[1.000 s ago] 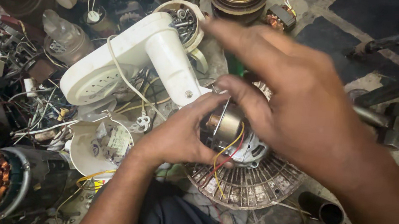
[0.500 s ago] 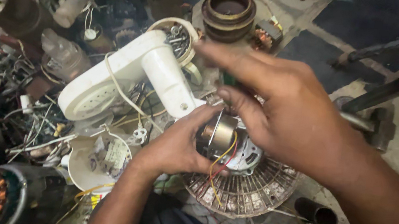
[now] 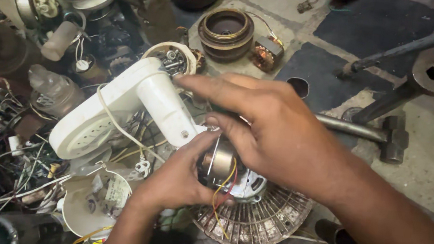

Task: The person is repairing a small electric motor, likely from a fan. They use a screwdriver to adjust internal components and wires, repeatedly rotating the motor housing to access different areas.

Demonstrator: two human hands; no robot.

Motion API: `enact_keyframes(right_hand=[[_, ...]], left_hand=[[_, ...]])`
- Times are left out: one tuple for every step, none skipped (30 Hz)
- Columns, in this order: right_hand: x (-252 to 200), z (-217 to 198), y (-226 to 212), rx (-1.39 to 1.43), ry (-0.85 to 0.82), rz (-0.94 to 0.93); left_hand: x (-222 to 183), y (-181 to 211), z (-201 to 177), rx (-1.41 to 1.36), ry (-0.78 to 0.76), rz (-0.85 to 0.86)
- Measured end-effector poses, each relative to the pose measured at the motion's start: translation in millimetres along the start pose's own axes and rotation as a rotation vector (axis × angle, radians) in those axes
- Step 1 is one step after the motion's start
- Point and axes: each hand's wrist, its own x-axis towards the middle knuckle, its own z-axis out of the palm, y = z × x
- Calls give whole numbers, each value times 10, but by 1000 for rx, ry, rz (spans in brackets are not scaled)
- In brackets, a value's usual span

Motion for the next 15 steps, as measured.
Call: enact_keyframes(right_hand=[[-11, 5, 6, -29, -20, 65], [-8, 0, 12, -58, -43, 126], [3, 2, 14, -85, -67, 187], [18, 13, 12, -58, -32, 108], [32, 24, 9, -30, 1, 29], [38, 38, 1, -1, 33, -48], [31, 30, -11, -32, 0, 55], [23, 14, -19, -64, -38, 156], [18, 2, -26, -95, -78, 257], [13, -11, -32, -77, -30, 160], [9, -16, -37, -57, 16, 61], [0, -24, -41, -34, 60, -36], [2, -13, -37, -60, 23, 54], [3, -9, -28, -85, -19, 142], [-1, -15, -21, -108, -63, 230]], left_hand=[[0, 0, 3, 36, 1, 15], [5, 5, 1, 72, 6, 33], [11, 9, 2, 108, 11, 51], [13, 12, 2, 49, 4, 32], [12, 13, 3, -11, -3, 14], [9, 14, 10, -70, -13, -6], [3, 14, 5, -37, -13, 1], [2, 13, 2, -6, -12, 11], [4, 10, 8, 25, -11, 22], [3, 8, 10, -20, -14, 2], [4, 3, 18, -66, -17, -18], [4, -4, 27, -112, -21, -38], [0, -12, 15, -45, -16, -3], [3, -21, 7, 19, -8, 33], [6, -29, 7, 83, -1, 70]])
